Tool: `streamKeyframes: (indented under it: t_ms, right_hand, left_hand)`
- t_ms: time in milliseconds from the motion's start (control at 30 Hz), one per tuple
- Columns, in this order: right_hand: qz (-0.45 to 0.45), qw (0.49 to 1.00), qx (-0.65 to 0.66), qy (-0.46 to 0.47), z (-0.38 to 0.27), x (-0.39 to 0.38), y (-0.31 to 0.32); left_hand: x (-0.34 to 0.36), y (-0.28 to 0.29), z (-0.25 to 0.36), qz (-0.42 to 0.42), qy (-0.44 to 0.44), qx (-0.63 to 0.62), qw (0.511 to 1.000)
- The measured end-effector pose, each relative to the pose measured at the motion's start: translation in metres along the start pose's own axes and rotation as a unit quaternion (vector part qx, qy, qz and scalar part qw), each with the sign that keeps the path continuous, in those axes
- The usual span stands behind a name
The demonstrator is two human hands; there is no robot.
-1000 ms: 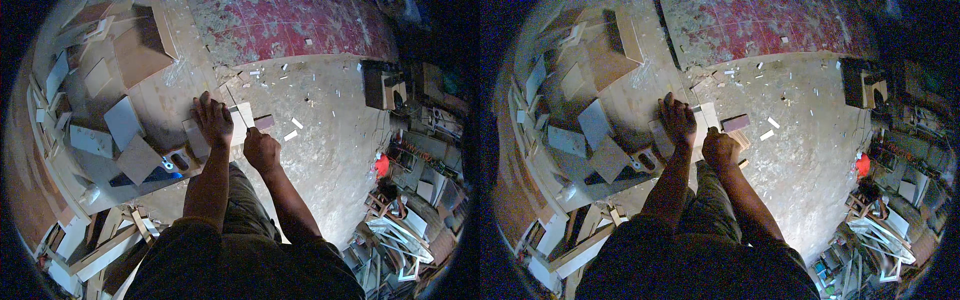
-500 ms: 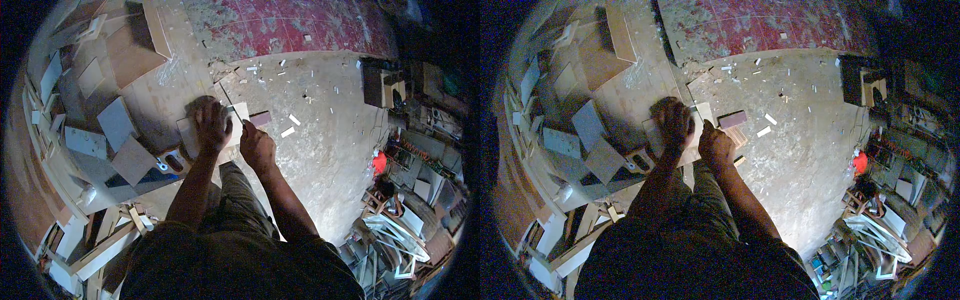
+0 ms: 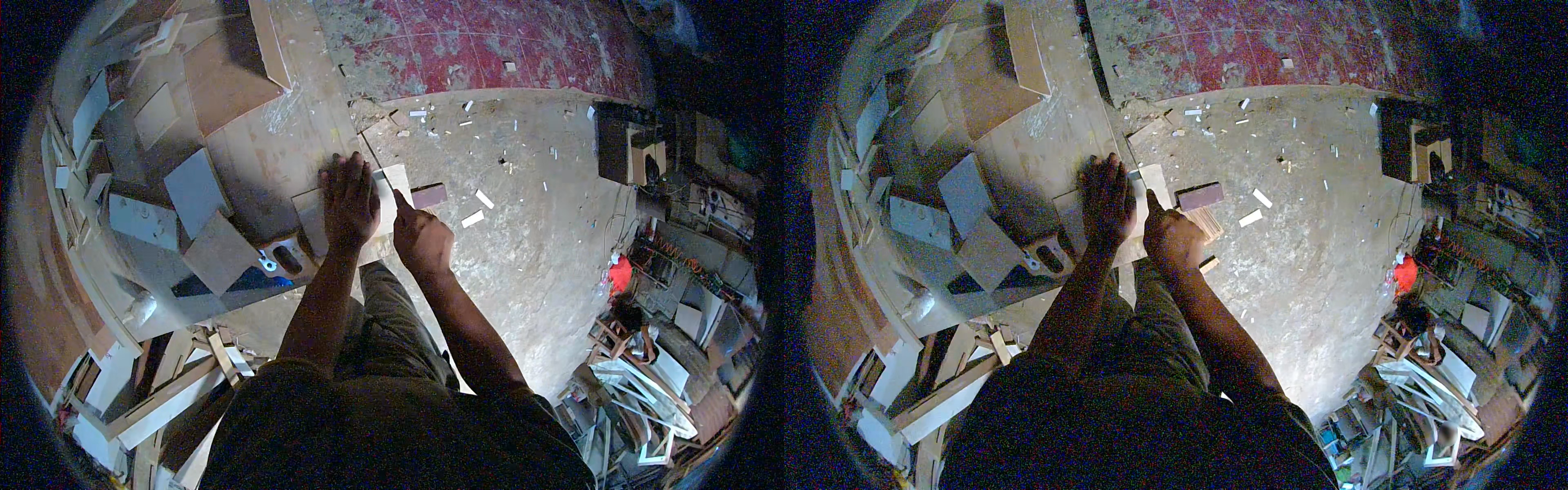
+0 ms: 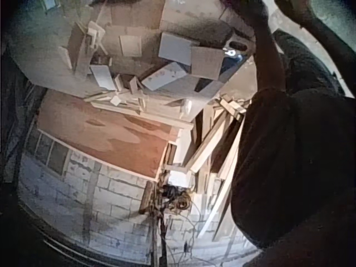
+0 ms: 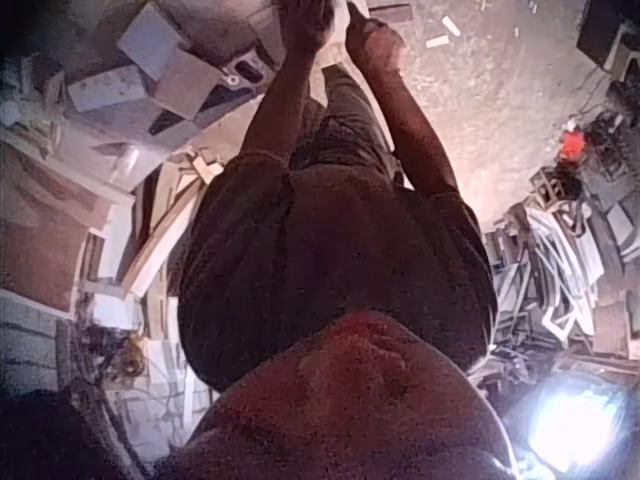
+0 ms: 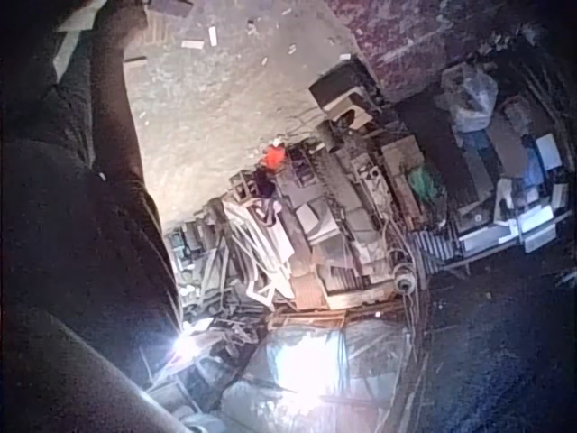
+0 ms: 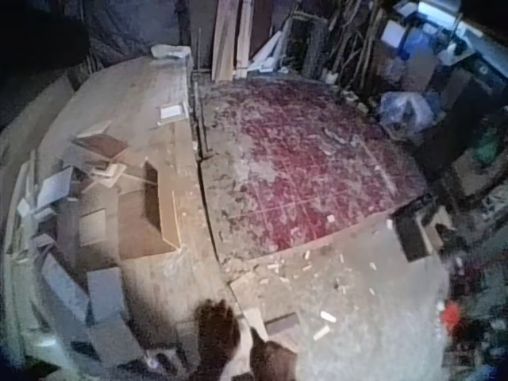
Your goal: The person is using a hand saw to cut a notch into a piece of wood.
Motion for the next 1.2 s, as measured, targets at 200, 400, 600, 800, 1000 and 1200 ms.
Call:
streamKeyframes:
  t_ms: [200,400,600,800,1000,1200]
  right_hand:
    - [0.011,1.000,-0.014,0.019,-0.001,0.010,-0.008]
    - [-0.012,0.998,-0.045,0.040,-0.006,-0.002,-0.005]
    - [0.004,0.999,-0.036,0.025,-0.004,0.008,-0.006]
    - [0.001,0.998,-0.049,0.030,-0.002,-0.006,-0.002]
    - [0.035,0.998,-0.058,0.015,0.001,0.003,-0.010]
    - [0.009,0.999,-0.043,0.020,0.001,-0.004,-0.010]
  left_hand:
    - [0.001,-0.002,0.006,0.023,-0.021,-0.020,0.999]
    - [0.000,-0.001,-0.005,0.021,-0.003,-0.030,0.999]
    - [0.003,0.000,0.005,0.021,-0.027,-0.039,0.999]
    - [0.002,0.003,0.006,0.015,-0.049,-0.021,0.998]
    - [0.007,0.012,0.013,0.002,-0.031,-0.031,0.999]
    - [0.007,0.005,0.010,0.012,-0.002,-0.005,1.000]
Point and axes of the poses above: each hand's wrist, its own x-axis towards the middle knuckle, its own y-axis out of the back of the hand, z = x × y, the point moved 5 cm from there along x, towards the middle knuckle, and after that the axes turned 8 degrees about -z, right-handed, at the moved point
